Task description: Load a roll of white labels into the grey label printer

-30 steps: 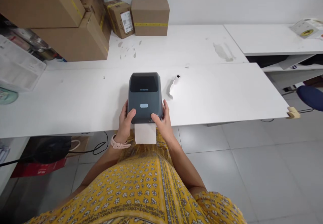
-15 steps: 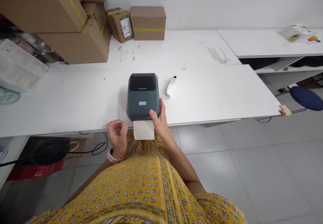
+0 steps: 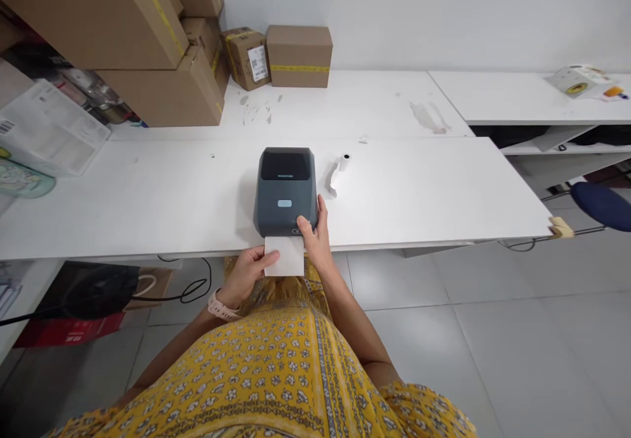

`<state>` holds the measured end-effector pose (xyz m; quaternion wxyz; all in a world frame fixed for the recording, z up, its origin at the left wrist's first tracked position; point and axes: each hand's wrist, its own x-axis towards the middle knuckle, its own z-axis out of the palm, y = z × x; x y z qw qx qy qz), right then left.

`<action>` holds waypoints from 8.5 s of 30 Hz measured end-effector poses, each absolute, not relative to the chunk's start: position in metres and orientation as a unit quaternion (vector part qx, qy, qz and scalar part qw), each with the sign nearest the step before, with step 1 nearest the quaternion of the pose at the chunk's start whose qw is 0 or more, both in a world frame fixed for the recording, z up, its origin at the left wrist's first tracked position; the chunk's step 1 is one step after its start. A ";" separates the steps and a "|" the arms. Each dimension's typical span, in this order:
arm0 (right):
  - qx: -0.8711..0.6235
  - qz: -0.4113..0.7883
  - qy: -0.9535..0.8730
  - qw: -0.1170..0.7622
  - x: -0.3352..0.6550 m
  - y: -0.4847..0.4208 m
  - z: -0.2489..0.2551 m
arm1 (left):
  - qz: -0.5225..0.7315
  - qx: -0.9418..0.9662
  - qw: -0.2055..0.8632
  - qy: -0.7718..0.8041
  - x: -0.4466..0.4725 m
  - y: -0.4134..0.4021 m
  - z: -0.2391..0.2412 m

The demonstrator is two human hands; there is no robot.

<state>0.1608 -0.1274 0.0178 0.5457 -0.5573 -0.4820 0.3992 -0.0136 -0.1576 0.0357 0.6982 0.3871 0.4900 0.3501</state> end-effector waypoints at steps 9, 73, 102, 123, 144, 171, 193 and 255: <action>-0.612 -0.021 -0.711 0.345 0.157 -0.131 0.056 | 0.454 0.534 0.394 0.595 -0.039 -0.150 0.032; -0.466 0.202 -0.861 -0.019 0.174 0.052 0.094 | 0.049 0.752 0.236 0.613 -0.018 0.004 0.081; -0.515 0.456 -0.538 0.487 0.375 0.000 -0.001 | 0.112 0.734 0.259 0.618 -0.019 0.003 0.070; -0.222 0.602 -0.682 0.350 0.305 0.019 0.126 | 0.166 0.720 0.293 0.607 -0.021 0.001 0.064; -0.413 0.176 -0.886 0.115 0.185 -0.019 0.076 | 0.360 0.632 0.393 0.563 -0.021 -0.008 0.026; -0.442 0.151 -0.865 0.184 0.183 -0.022 0.070 | 0.435 0.572 0.521 0.461 -0.015 -0.008 0.024; -0.342 0.232 -0.902 0.125 0.208 -0.006 0.088 | 0.436 0.548 0.529 0.480 -0.016 -0.007 0.029; -0.435 0.049 -0.697 0.568 0.218 0.035 0.169 | 0.122 0.907 -0.006 0.403 0.015 -0.126 0.052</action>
